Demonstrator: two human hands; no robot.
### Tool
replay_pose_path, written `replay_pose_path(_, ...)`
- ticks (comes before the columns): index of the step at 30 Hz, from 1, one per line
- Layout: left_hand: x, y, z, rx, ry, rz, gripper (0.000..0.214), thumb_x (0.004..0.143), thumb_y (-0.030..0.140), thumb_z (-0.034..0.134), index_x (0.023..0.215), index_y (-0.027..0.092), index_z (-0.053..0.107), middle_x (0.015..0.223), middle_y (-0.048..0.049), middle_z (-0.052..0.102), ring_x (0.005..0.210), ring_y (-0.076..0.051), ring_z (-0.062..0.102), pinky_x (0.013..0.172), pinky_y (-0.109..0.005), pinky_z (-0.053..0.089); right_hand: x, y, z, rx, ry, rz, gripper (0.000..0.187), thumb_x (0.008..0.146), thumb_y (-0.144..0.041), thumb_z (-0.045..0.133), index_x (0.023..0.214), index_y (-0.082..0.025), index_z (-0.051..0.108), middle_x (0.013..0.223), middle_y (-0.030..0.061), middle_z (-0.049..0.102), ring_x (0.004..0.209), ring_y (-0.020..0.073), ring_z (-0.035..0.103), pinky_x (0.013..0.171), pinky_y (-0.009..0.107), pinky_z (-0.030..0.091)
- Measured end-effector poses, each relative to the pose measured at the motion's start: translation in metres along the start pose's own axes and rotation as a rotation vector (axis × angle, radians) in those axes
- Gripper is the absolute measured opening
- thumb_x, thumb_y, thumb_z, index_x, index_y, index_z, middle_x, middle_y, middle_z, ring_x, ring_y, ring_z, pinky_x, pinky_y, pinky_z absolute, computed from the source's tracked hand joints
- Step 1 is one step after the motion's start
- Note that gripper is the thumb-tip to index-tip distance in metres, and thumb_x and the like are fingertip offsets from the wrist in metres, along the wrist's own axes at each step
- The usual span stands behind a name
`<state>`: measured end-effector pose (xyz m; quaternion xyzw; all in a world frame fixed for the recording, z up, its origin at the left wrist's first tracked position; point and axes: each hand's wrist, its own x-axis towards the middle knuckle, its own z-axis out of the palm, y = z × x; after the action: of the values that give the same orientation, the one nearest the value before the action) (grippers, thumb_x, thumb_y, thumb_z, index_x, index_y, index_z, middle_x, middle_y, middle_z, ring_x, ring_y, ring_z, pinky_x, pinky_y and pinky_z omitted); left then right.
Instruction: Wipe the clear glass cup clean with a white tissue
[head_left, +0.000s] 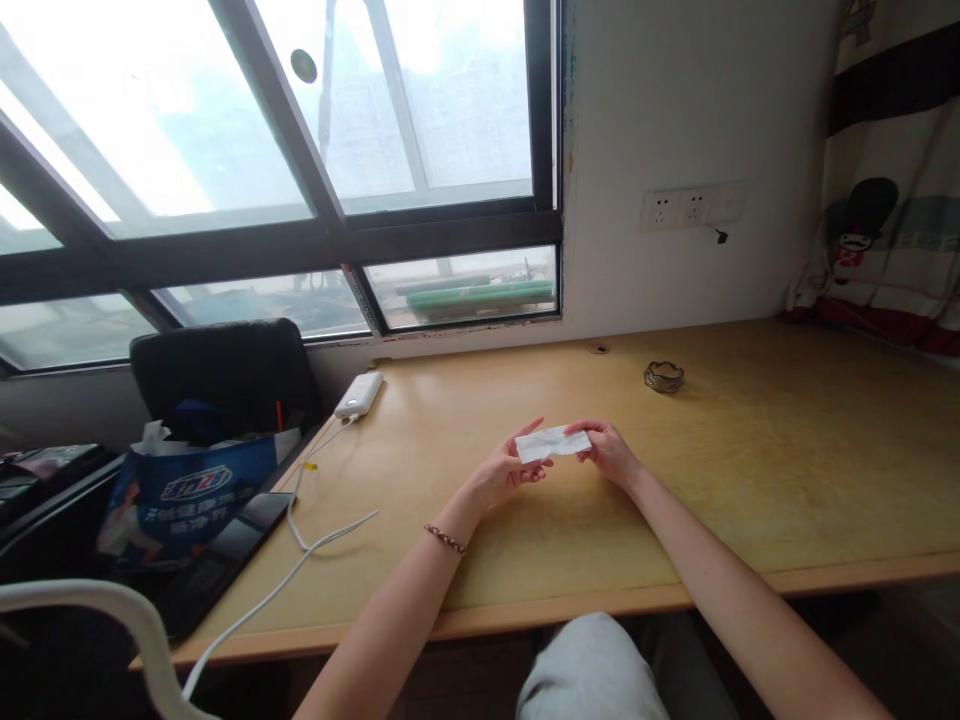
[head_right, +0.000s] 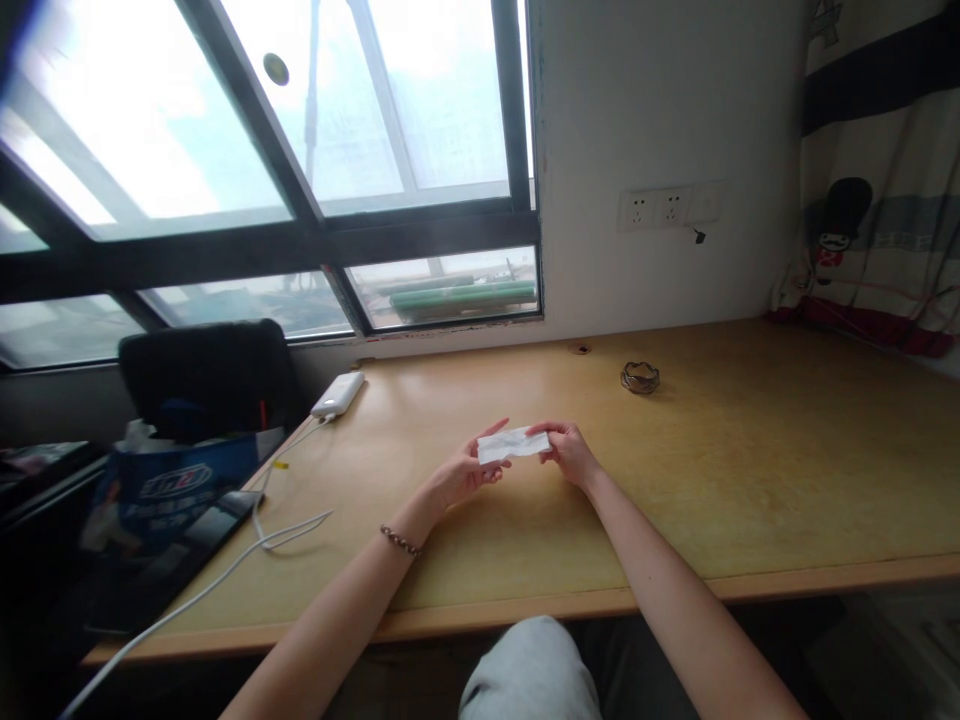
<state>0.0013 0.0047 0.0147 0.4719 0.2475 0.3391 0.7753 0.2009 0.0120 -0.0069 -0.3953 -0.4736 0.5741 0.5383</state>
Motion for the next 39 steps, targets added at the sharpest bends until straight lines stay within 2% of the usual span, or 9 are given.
replay_pose_path(4, 0.004, -0.006, -0.006, -0.040, -0.016, 0.014, 0.074, 0.064, 0.043, 0.062, 0.127, 0.019, 0.031, 0.092, -0.0127, 0.060, 0.066, -0.015, 0.060, 0.061, -0.026, 0.047, -0.001, -0.002, -0.001, -0.012, 0.002, -0.030, 0.021, 0.058, -0.018, 0.044, 0.066, -0.020, 0.064, 0.056, 0.0008, 0.055, 0.047, 0.0096, 0.042, 0.042, 0.022, 0.037)
replay_pose_path(7, 0.009, -0.013, -0.011, -0.044, 0.083, 0.022, 0.064, 0.068, 0.058, 0.048, 0.116, 0.014, 0.044, 0.092, -0.0139, 0.060, 0.062, -0.016, 0.060, 0.058, -0.029, 0.048, -0.001, -0.002, -0.001, -0.021, -0.029, -0.052, 0.022, 0.058, -0.017, 0.043, 0.065, -0.019, 0.064, 0.058, 0.0006, 0.056, 0.049, 0.0096, 0.044, 0.043, 0.022, 0.038)
replay_pose_path(11, 0.016, -0.018, -0.014, 0.050, 0.248, 0.048, 0.045, 0.068, 0.047, 0.056, 0.092, 0.008, 0.058, 0.079, -0.0117, 0.062, 0.058, -0.016, 0.059, 0.057, -0.030, 0.049, -0.003, -0.002, 0.002, -0.030, -0.090, -0.071, 0.018, 0.061, -0.017, 0.044, 0.062, -0.017, 0.062, 0.054, -0.0010, 0.052, 0.046, 0.0082, 0.043, 0.042, 0.021, 0.038)
replay_pose_path(15, 0.019, -0.020, -0.015, 0.156, 0.352, 0.124, 0.041, 0.064, 0.044, 0.061, 0.083, 0.007, 0.060, 0.071, -0.0089, 0.063, 0.057, -0.016, 0.058, 0.055, -0.028, 0.048, -0.005, -0.005, 0.003, -0.028, -0.100, -0.069, 0.017, 0.065, -0.022, 0.044, 0.063, -0.016, 0.060, 0.057, -0.0004, 0.052, 0.046, 0.0083, 0.046, 0.041, 0.021, 0.039)
replay_pose_path(18, 0.021, -0.021, -0.016, 0.222, 0.413, 0.184, 0.042, 0.063, 0.045, 0.062, 0.082, 0.008, 0.061, 0.069, -0.0067, 0.063, 0.057, -0.015, 0.057, 0.052, -0.025, 0.046, -0.006, -0.008, 0.005, -0.031, -0.090, -0.050, 0.025, 0.070, -0.032, 0.045, 0.087, -0.017, 0.057, 0.068, 0.0012, 0.056, 0.049, 0.0097, 0.050, 0.041, 0.022, 0.043)
replay_pose_path(22, 0.022, -0.021, -0.017, 0.299, 0.492, 0.190, 0.037, 0.057, 0.043, 0.066, 0.074, 0.010, 0.060, 0.060, -0.0023, 0.059, 0.049, -0.009, 0.051, 0.045, -0.018, 0.038, -0.003, -0.006, 0.007, -0.127, -0.008, -0.068, 0.051, 0.063, -0.033, 0.060, 0.109, -0.023, 0.042, 0.086, 0.0031, 0.057, 0.060, 0.0130, 0.056, 0.040, 0.022, 0.046)
replay_pose_path(28, 0.020, -0.019, -0.012, 0.317, 0.435, 0.130, 0.041, 0.048, 0.038, 0.072, 0.076, 0.011, 0.059, 0.063, -0.0022, 0.058, 0.053, -0.010, 0.052, 0.048, -0.018, 0.038, 0.000, -0.001, 0.005, -0.172, 0.036, -0.122, 0.047, 0.064, -0.035, 0.059, 0.106, -0.020, 0.044, 0.083, 0.0033, 0.057, 0.064, 0.0141, 0.056, 0.039, 0.019, 0.045)
replay_pose_path(32, 0.018, -0.019, -0.009, 0.321, 0.405, 0.095, 0.042, 0.056, 0.043, 0.066, 0.082, 0.011, 0.061, 0.064, -0.0024, 0.057, 0.053, -0.009, 0.050, 0.047, -0.017, 0.037, -0.001, -0.001, 0.005, -0.181, -0.001, -0.135, 0.045, 0.066, -0.035, 0.058, 0.106, -0.020, 0.044, 0.083, 0.0032, 0.057, 0.060, 0.0128, 0.055, 0.039, 0.020, 0.043)
replay_pose_path(39, 0.018, -0.019, -0.009, 0.407, 0.384, 0.087, 0.038, 0.059, 0.046, 0.063, 0.070, 0.010, 0.060, 0.051, 0.0002, 0.051, 0.044, -0.007, 0.044, 0.041, -0.017, 0.029, 0.000, -0.002, 0.006, -0.325, 0.078, -0.232, 0.040, 0.063, -0.034, 0.062, 0.098, -0.018, 0.053, 0.079, 0.0030, 0.058, 0.067, 0.0122, 0.055, 0.060, 0.024, 0.045)
